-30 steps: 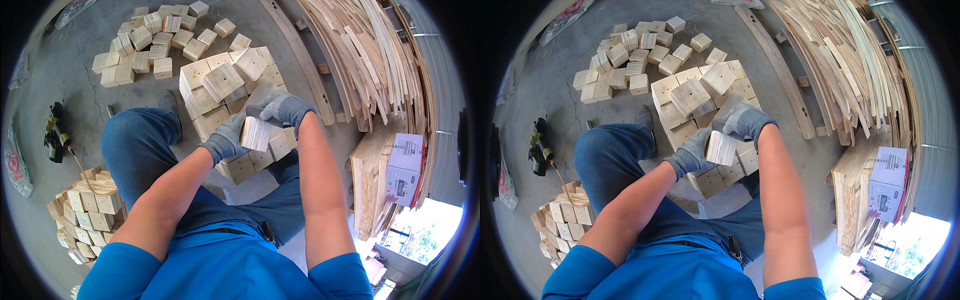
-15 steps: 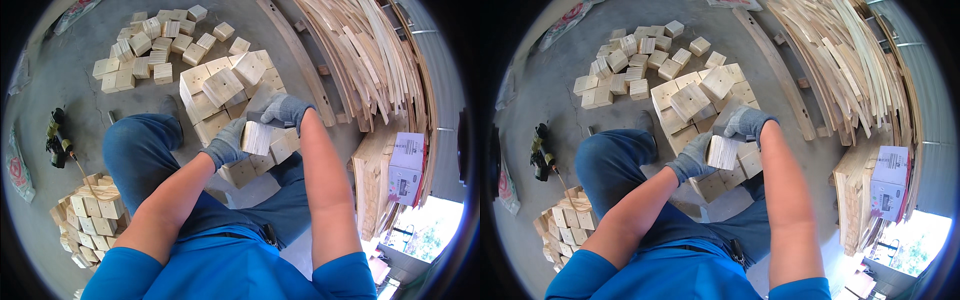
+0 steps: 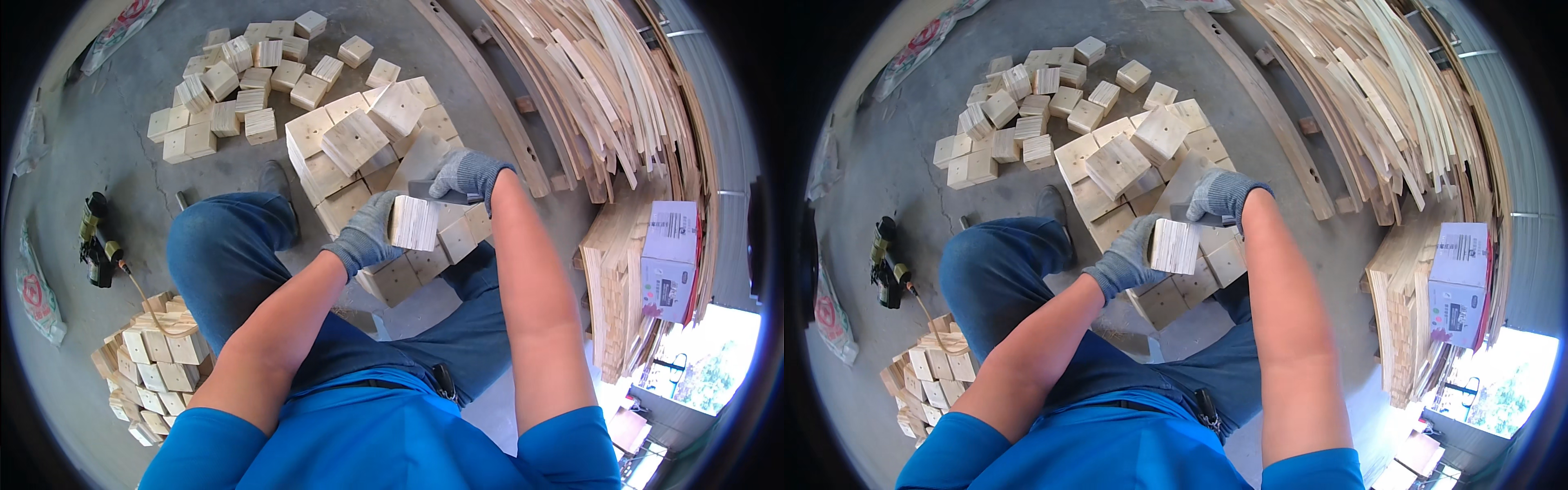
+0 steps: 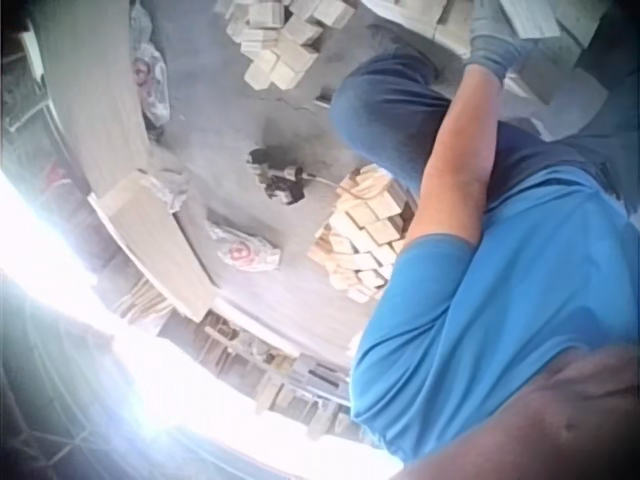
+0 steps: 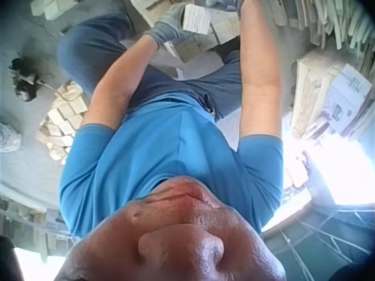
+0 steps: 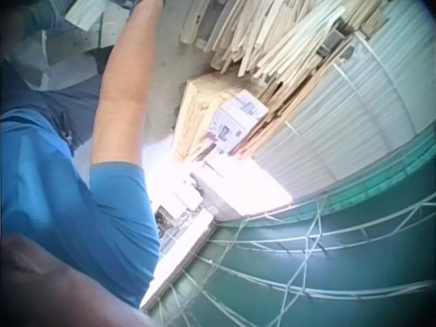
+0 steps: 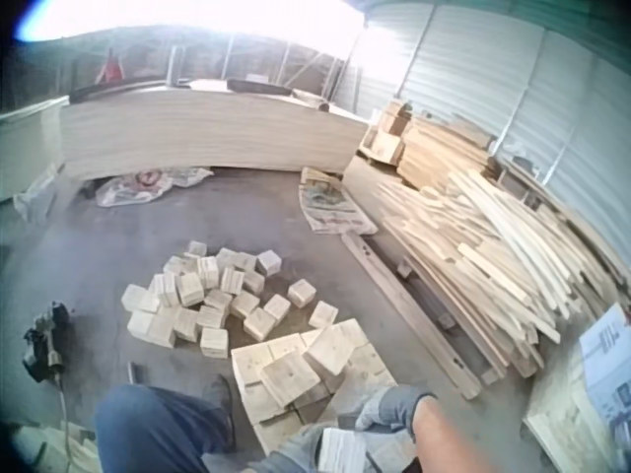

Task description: The person sits on the floor and sands small wooden blocks using a sanding block. They pick up each block, sand its surfaces, and place it on a pile of finished pieces. The process is repeated for multiple blocks.

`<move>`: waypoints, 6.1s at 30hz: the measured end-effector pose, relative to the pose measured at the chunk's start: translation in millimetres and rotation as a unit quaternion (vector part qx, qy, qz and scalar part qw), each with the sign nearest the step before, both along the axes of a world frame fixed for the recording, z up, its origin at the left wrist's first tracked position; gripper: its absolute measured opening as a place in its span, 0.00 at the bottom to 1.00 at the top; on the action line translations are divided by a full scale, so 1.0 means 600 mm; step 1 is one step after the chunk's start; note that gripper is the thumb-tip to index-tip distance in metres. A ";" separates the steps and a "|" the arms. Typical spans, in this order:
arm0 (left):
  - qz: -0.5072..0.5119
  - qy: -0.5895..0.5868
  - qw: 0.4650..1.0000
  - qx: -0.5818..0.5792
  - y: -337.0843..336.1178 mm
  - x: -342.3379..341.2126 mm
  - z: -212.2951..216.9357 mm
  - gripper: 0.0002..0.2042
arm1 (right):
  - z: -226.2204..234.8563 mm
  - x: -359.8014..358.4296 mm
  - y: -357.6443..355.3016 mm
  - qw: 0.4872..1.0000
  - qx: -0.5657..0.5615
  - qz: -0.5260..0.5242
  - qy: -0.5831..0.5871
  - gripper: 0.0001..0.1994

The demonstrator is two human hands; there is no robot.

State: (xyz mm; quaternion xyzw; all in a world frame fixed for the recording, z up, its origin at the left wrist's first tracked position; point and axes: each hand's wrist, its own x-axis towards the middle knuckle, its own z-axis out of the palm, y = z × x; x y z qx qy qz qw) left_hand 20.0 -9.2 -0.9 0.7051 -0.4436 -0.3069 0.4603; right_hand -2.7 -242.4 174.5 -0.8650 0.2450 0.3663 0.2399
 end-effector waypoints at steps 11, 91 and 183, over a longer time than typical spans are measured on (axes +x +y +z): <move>0.011 -0.014 1.000 -0.009 -0.004 -0.005 0.009 0.51 | 0.015 -0.042 0.041 0.997 -0.054 0.024 -0.057 0.29; -0.025 0.028 0.999 0.007 -0.003 0.007 0.019 0.46 | -0.045 -0.077 -0.068 0.986 -0.006 0.147 -0.074 0.22; 0.065 -0.223 0.965 0.125 -0.056 0.003 0.160 0.49 | -0.162 -0.443 0.256 0.779 -0.092 -0.385 -0.486 0.34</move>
